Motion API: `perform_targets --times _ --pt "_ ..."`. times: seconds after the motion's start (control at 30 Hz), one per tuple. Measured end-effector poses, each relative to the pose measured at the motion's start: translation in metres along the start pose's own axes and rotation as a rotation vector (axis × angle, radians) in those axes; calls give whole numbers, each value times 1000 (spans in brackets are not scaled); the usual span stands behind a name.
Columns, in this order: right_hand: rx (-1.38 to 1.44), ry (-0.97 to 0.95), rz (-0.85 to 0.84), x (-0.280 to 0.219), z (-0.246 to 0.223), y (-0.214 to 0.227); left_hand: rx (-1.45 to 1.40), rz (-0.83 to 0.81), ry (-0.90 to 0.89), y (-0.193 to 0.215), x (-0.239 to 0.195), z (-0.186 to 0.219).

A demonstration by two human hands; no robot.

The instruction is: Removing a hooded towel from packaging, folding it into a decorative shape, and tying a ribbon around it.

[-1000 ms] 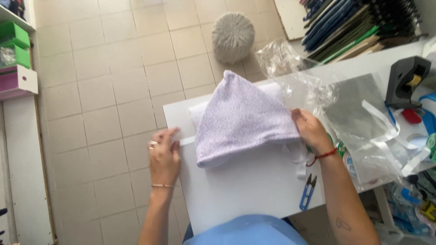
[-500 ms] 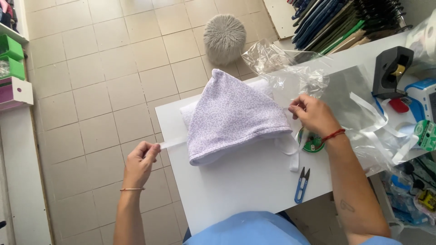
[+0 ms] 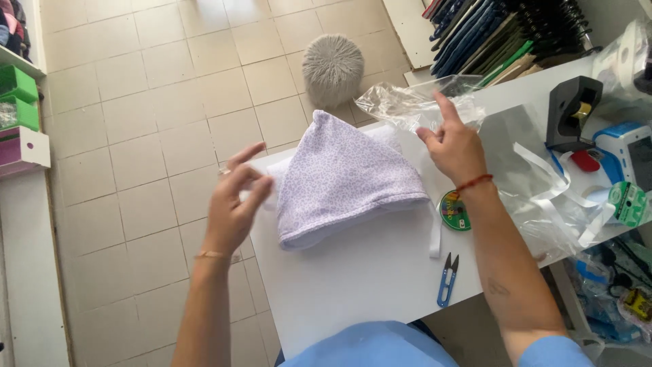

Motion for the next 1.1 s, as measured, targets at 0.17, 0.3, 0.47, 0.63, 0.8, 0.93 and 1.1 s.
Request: perform_targets --times 0.17,0.3,0.47,0.63,0.8,0.93,1.1 --pt "-442 -428 -403 13 54 -37 283 -411 -140 -78 35 -13" --pt "-417 -506 -313 -8 89 -32 392 -565 -6 -90 25 -24" --pt "-278 -818 -227 -44 76 -1 436 -472 4 -93 4 -32" --pt "-71 -691 -95 -63 40 13 342 -377 86 -81 -27 -9" --pt "153 -352 -87 -43 17 16 105 -186 106 -46 -45 15" --pt "-16 -81 -95 -11 -4 20 -218 -104 79 -19 -65 23" --pt "-9 169 -193 6 -28 6 -420 -54 141 -2 -93 22"
Point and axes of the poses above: each hand's wrist, its own x-axis towards the middle knuckle, its own y-axis out of the back of the hand, z = x × y, the point moved 5 cm from there along x, towards the middle knuckle, and after that the axes turned 6 degrees about x, right-handed, at the moved point
